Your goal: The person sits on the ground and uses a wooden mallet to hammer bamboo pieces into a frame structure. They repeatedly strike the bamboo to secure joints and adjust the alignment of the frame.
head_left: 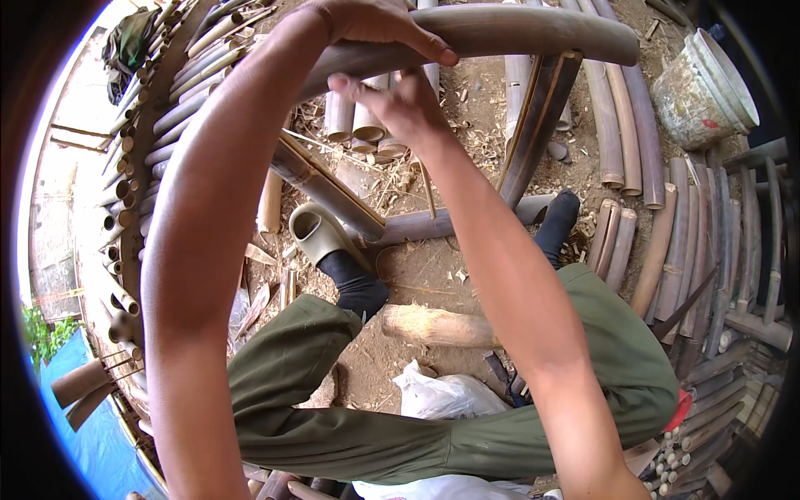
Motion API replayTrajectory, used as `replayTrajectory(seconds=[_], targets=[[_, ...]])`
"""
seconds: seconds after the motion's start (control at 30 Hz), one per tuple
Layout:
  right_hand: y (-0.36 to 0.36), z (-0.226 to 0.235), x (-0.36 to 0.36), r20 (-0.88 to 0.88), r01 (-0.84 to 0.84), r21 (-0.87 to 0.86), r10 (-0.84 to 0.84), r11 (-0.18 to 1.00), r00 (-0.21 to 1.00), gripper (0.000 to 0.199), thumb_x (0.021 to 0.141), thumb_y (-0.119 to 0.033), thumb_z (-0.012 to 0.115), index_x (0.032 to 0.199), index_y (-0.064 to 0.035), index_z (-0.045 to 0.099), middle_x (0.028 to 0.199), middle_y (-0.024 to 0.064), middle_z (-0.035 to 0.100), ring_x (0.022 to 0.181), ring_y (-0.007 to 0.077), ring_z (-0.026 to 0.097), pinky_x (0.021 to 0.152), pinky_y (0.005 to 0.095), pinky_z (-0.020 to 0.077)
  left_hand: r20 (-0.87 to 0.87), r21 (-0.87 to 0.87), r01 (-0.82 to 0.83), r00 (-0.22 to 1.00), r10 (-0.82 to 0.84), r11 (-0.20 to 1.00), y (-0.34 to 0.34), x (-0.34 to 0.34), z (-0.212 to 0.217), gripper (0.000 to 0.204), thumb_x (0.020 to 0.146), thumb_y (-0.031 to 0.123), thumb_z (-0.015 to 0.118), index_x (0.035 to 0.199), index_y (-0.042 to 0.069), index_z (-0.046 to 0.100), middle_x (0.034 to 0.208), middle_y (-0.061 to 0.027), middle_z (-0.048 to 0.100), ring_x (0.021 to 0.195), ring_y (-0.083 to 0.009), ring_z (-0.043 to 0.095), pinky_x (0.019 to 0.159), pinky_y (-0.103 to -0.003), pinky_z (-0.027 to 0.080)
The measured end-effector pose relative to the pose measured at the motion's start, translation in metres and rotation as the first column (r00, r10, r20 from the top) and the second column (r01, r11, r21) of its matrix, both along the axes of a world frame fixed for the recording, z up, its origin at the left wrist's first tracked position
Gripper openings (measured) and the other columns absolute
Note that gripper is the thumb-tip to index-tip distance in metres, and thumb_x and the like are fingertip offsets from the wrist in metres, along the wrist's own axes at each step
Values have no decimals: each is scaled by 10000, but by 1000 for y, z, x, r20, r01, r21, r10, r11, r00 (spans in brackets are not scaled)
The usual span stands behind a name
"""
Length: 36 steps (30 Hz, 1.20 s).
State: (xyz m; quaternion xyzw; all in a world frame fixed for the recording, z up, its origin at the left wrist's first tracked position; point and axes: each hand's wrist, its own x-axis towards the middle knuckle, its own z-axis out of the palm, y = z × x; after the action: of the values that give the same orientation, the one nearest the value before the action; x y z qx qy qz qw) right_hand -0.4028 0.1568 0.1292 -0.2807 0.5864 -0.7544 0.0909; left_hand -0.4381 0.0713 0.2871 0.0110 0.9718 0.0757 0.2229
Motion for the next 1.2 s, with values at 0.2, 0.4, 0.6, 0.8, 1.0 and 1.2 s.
replayTrajectory(seconds=[0.2, 0.4, 0.6, 0.8, 1.0, 1.2], targets=[[-10, -12, -8, 33, 61, -72, -59, 996, 998, 697, 696, -403, 919, 1192, -8, 630, 1158, 87, 686, 1089, 196, 639, 962, 330, 506, 39, 64, 4, 999, -7, 998, 1, 2, 9, 746, 649, 691, 785, 1025, 47, 765, 942, -147, 734, 863, -260, 690, 761, -372, 519], [-15, -7, -7, -176, 82, -55, -90, 995, 980, 636, 715, -364, 911, 1171, -10, 645, 1117, 118, 702, 1033, 207, 659, 927, 352, 537, -143, 7, -28, 989, 29, 1000, -6, 17, 1, 603, 635, 498, 854, 1012, 41, 741, 889, -119, 731, 805, -214, 690, 705, -354, 528], [-10, -11, -4, -113, 196, 34, -191, 980, 975, 770, 649, -484, 925, 1157, 17, 637, 1098, 133, 695, 1023, 213, 658, 923, 335, 536, -134, 131, -61, 988, 79, 989, -13, 15, 5, 560, 615, 440, 856, 977, 28, 742, 842, -91, 728, 736, -184, 678, 641, -326, 518], [-8, 6, 4, 33, 170, 177, -178, 969, 983, 887, 594, -664, 873, 1101, 25, 640, 1002, 143, 729, 972, 240, 708, 895, 332, 568, -131, 165, -110, 982, 133, 980, -13, 20, 19, 571, 617, 445, 841, 1018, 49, 751, 887, -97, 731, 789, -188, 687, 677, -314, 521], [6, 9, -3, -94, 217, 440, -195, 871, 976, 734, 666, -650, 844, 996, -20, 660, 896, 119, 724, 856, 239, 712, 756, 340, 577, -137, 17, -74, 988, 76, 997, -18, 9, 17, 848, 635, 709, 783, 1133, 26, 712, 990, -143, 721, 893, -255, 691, 785, -371, 518], [13, 20, -6, -90, 146, 494, -116, 857, 989, 505, 787, -512, 822, 774, -74, 572, 709, 36, 606, 679, 162, 607, 656, 345, 505, -65, 134, -13, 998, 22, 991, -31, 5, 14, 932, 613, 763, 785, 1153, 9, 698, 1005, -157, 710, 929, -270, 688, 806, -375, 519]])
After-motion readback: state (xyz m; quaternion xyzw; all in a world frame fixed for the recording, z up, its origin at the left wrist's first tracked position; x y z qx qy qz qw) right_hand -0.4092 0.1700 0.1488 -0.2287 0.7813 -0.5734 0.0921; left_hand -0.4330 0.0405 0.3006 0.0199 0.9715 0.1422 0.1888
